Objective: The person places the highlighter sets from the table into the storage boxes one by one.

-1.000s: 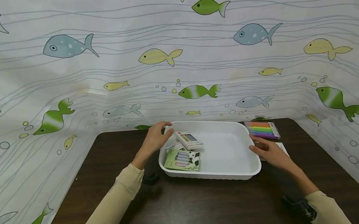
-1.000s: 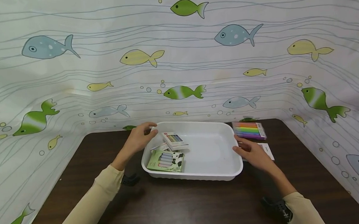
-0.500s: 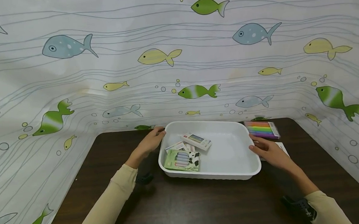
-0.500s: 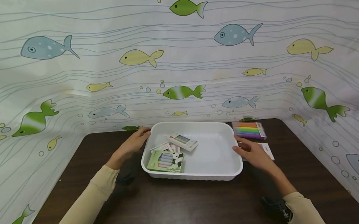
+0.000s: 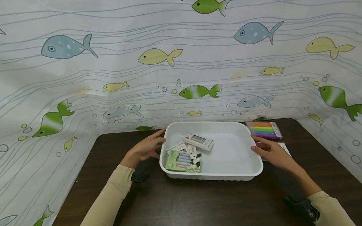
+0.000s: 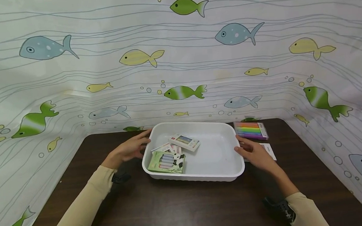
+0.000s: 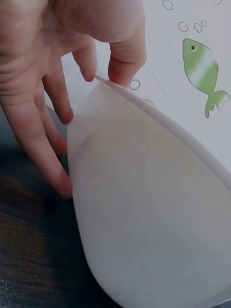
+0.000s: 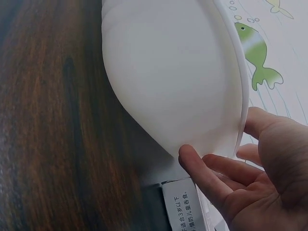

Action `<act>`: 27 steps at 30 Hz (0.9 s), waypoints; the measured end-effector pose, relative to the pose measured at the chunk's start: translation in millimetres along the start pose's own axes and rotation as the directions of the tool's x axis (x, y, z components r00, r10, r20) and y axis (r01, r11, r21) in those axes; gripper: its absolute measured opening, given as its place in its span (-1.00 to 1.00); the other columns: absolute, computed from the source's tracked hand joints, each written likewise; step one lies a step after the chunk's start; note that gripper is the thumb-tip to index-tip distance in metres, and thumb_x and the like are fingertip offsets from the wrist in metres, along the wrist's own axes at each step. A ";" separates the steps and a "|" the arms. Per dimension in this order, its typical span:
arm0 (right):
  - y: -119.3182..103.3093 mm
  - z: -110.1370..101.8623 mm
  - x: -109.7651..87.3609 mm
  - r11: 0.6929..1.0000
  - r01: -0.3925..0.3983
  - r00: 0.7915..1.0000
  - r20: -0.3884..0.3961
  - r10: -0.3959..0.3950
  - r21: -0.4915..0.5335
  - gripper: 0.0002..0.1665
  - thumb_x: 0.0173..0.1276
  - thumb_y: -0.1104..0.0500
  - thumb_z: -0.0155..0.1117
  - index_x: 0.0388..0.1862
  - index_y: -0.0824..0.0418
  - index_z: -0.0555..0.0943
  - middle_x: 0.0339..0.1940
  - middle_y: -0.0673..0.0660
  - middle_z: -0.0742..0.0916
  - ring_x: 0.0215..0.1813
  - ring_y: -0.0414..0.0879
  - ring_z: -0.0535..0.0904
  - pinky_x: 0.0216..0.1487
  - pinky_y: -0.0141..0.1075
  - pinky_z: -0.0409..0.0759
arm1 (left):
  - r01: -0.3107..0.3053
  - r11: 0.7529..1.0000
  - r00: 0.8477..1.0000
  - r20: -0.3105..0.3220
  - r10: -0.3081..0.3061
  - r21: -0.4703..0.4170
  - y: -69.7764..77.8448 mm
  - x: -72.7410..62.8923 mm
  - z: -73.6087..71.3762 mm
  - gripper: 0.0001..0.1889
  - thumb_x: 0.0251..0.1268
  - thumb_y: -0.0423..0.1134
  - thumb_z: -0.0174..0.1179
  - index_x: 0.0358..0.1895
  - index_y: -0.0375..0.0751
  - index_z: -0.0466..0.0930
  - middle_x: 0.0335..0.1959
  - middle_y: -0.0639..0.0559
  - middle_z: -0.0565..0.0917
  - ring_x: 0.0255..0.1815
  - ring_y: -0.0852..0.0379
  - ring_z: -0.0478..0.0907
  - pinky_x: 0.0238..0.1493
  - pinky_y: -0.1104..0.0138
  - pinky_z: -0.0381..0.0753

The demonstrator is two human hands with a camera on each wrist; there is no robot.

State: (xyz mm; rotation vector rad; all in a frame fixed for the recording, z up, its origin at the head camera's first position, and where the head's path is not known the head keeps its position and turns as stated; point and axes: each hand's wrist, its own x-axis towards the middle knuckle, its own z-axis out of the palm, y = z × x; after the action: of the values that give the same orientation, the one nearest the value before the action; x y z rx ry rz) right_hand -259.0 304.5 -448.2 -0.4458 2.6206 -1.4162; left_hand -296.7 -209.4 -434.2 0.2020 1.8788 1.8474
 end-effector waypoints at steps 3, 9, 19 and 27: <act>0.2 -0.6 -0.4 1.000 0.016 1.000 -0.001 -0.016 -0.004 -0.16 0.57 -0.10 0.21 0.66 0.17 0.17 0.40 0.52 0.44 0.27 0.38 0.53 -0.04 -0.02 0.69 | -0.013 1.000 1.000 -0.004 0.013 -0.003 -1.0 0.2 -0.5 -0.31 0.67 -0.22 -0.07 0.69 0.22 -0.13 0.57 -0.26 0.10 0.46 -0.42 0.22 -0.06 -0.25 0.60; 0.4 -7.4 -1.4 0.999 0.049 0.998 -0.025 -0.049 -0.024 -0.21 0.58 -0.12 0.18 0.61 0.23 0.26 0.40 0.40 0.50 0.23 0.27 0.59 0.00 -0.09 0.68 | -0.024 1.000 1.000 -0.018 0.024 -0.016 -3.9 0.2 -2.1 -0.31 0.65 -0.22 -0.03 0.68 0.22 -0.08 0.57 -0.25 0.09 0.43 -0.42 0.27 -0.08 -0.24 0.61; -1.3 -31.1 -9.9 0.979 0.024 0.994 -0.098 -0.045 -0.202 -0.20 0.60 -0.18 0.12 0.60 0.25 0.27 0.42 0.40 0.48 0.34 0.39 0.45 0.09 0.25 0.55 | -0.022 0.999 1.000 -0.017 0.022 -0.025 -4.9 1.5 -3.0 -0.30 0.64 -0.22 -0.03 0.68 0.22 -0.09 0.58 -0.24 0.06 0.47 -0.43 0.19 -0.08 -0.25 0.60; 11.7 -50.7 -10.5 0.881 -0.159 0.986 -0.122 0.116 -0.446 0.05 0.52 -0.33 0.11 0.57 0.46 0.15 0.42 0.67 0.27 0.37 0.66 0.17 0.15 0.51 0.26 | -0.015 1.000 1.000 -0.020 0.015 -0.016 -5.6 0.5 -2.5 -0.30 0.64 -0.20 -0.01 0.68 0.23 -0.09 0.59 -0.22 0.06 0.47 -0.42 0.19 -0.06 -0.26 0.59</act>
State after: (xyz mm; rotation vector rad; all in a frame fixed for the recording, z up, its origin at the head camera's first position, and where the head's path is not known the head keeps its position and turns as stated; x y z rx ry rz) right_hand -264.1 354.3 -430.3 -0.2325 2.9869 -0.7873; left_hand -296.9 -211.8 -439.8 0.1938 1.8802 1.8800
